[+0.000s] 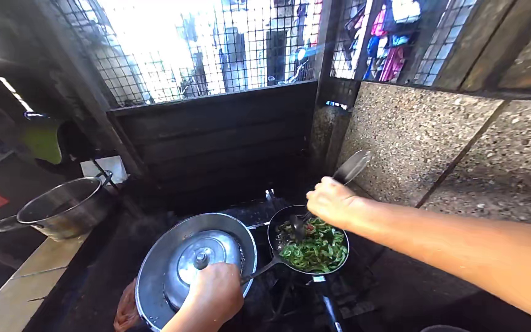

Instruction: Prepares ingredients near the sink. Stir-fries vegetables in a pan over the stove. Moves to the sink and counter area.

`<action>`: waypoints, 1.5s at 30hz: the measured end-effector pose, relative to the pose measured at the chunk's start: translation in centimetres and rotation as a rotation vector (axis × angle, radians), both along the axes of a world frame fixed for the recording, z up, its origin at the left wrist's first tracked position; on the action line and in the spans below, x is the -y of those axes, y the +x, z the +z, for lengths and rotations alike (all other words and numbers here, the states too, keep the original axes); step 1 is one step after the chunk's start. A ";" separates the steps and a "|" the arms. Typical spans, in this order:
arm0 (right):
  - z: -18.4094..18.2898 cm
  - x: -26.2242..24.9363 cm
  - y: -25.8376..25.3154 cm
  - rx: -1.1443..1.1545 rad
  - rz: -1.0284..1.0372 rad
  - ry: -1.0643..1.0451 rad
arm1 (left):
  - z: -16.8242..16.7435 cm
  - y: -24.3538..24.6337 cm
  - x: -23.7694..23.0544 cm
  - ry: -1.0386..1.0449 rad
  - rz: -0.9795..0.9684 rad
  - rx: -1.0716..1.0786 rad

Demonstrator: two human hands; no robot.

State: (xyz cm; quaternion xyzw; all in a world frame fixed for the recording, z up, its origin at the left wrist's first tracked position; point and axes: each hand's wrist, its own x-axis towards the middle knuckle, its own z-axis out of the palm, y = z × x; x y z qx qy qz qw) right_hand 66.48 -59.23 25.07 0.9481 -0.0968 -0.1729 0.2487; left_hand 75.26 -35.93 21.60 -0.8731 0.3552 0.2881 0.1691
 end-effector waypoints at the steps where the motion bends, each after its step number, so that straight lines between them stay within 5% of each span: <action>1: 0.7 0.8 -0.9 0.019 -0.031 -0.013 | -0.1 0.1 0.0 0.000 -0.002 0.000; 10: 2.3 4.2 -9.0 0.131 -0.388 0.014 | 1.0 0.5 0.9 0.015 -0.031 -0.043; 19: -4.8 4.7 -7.8 0.089 -0.675 0.344 | -0.3 0.9 0.8 0.017 -0.063 -0.022; 24: -5.6 5.7 -8.7 0.120 -0.717 0.521 | -0.7 0.7 0.9 0.007 -0.065 -0.024; 29: -2.9 5.3 -11.4 0.163 -0.785 0.362 | -0.3 0.9 1.8 -0.013 -0.101 0.020; 34: -4.3 5.3 -13.0 0.144 -0.849 0.431 | -0.8 1.4 3.8 -0.035 -0.123 0.057; 45: -5.8 5.5 -14.6 0.145 -0.896 0.551 | 2.8 1.2 6.4 -0.108 -0.177 0.054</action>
